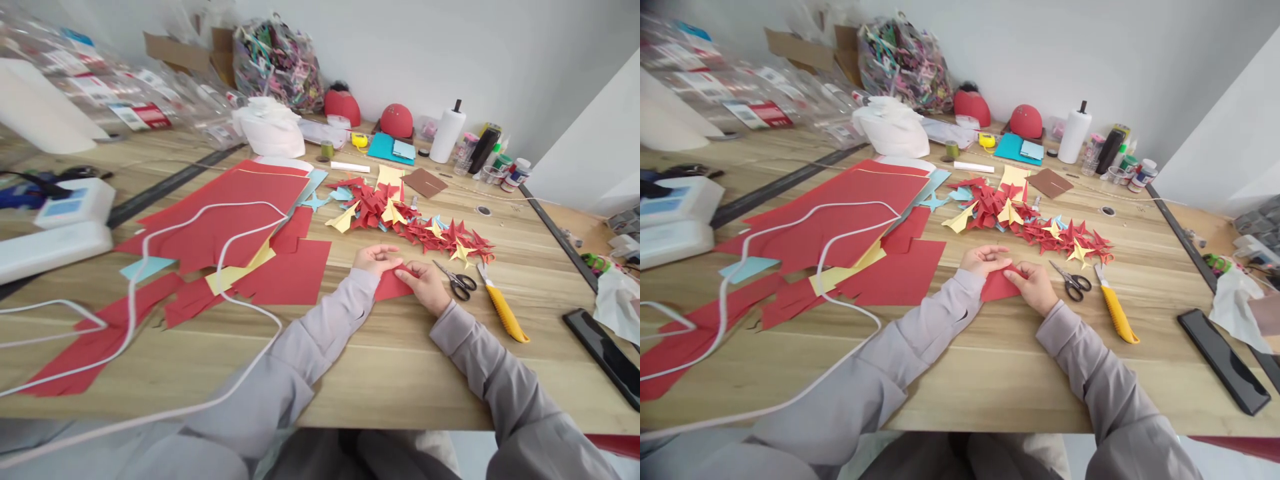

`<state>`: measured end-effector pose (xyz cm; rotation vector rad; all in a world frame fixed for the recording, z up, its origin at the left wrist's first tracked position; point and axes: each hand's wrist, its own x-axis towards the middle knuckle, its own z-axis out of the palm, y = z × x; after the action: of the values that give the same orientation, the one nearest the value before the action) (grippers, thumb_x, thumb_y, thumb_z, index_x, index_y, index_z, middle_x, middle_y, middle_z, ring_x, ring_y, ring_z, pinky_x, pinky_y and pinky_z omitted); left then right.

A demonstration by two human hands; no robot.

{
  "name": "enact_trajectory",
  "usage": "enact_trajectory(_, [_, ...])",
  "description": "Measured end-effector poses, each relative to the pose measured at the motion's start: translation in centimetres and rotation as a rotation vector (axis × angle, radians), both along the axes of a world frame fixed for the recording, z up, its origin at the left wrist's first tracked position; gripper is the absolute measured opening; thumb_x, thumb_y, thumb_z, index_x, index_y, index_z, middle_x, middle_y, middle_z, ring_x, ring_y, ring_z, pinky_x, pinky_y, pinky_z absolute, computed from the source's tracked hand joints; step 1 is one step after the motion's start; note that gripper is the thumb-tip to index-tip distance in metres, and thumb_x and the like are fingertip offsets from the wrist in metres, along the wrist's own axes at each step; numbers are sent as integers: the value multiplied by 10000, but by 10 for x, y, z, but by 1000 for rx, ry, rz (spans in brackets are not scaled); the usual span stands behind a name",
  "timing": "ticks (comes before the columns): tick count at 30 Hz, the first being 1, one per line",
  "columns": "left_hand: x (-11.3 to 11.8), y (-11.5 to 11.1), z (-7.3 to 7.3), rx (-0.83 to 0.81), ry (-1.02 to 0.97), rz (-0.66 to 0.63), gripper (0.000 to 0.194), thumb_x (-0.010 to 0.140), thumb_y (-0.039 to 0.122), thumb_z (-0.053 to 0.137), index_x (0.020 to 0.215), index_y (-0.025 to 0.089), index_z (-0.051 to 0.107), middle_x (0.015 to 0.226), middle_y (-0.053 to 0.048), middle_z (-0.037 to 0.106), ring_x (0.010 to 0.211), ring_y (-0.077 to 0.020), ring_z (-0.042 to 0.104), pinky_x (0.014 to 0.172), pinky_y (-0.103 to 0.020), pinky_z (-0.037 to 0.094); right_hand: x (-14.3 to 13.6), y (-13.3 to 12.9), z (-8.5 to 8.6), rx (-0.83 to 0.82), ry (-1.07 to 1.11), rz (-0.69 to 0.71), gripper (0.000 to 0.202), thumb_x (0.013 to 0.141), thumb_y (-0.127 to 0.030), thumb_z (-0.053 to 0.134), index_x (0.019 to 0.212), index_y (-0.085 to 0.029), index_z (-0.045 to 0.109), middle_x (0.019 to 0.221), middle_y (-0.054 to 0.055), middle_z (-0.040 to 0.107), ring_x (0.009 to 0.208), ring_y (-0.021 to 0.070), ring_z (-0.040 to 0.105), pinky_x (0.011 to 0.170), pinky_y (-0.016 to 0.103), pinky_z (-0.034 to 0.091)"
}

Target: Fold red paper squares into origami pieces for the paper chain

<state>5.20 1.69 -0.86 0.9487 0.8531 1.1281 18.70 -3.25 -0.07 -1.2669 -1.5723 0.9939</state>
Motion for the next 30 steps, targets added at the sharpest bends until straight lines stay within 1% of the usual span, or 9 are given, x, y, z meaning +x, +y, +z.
enact_trajectory(3, [0,-5,6,42,40,-8,435,395,230,826,789,125,674,574,10,648,554,-110,587,599,-242,473,-1,-2,0,-23,9,7,358,748,-491,556,590,-175,491,546,-44,407,528,87,345,509,222,307])
enact_trajectory(8, [-3,-9,15,29,106,-133,412,362,192,833,733,118,669,555,-6,655,515,-111,580,550,-235,469,-3,-5,2,20,-99,4,341,738,-464,559,571,-170,512,531,-40,404,523,92,340,504,228,290])
enact_trajectory(10, [-5,-8,15,24,95,-149,429,369,209,839,753,118,671,524,9,634,492,-103,567,525,-225,455,-3,-6,3,14,-99,-1,327,739,-452,566,583,-167,524,539,-39,416,528,93,351,512,229,297])
enact_trajectory(13, [-9,-4,14,21,67,-163,452,371,227,848,775,121,675,493,36,600,471,-86,546,511,-211,439,-2,-6,6,-23,-8,27,323,749,-465,562,620,-170,533,566,-37,436,541,94,370,536,229,321])
enact_trajectory(17, [-12,-1,13,19,49,-227,441,380,204,847,779,121,678,497,41,589,483,-87,543,562,-229,458,0,-6,7,-65,53,87,363,743,-495,569,580,-178,499,540,-50,369,523,87,322,518,228,294])
enact_trajectory(19, [-12,-1,14,25,63,-252,435,397,200,844,790,121,676,498,39,584,492,-93,545,575,-237,457,1,-6,6,-84,57,100,363,741,-487,580,568,-177,507,539,-48,365,528,89,318,520,230,287])
enact_trajectory(22, [-12,-3,14,39,98,-247,407,394,196,843,755,120,670,493,36,578,487,-91,540,556,-229,443,2,-7,5,-102,56,90,363,737,-469,596,540,-175,517,532,-44,369,534,93,325,521,236,286])
enact_trajectory(25, [-11,-3,12,45,113,-210,377,365,192,846,690,115,670,484,30,581,469,-83,524,529,-221,428,2,-8,5,-100,44,73,383,732,-474,598,513,-176,501,521,-43,365,527,94,328,517,240,288])
enact_trajectory(30, [-11,2,3,14,131,-142,411,330,235,861,681,123,679,473,25,597,442,-88,520,494,-229,415,0,-9,7,-69,32,65,466,733,-513,589,459,-188,398,466,-56,308,470,79,284,468,237,259])
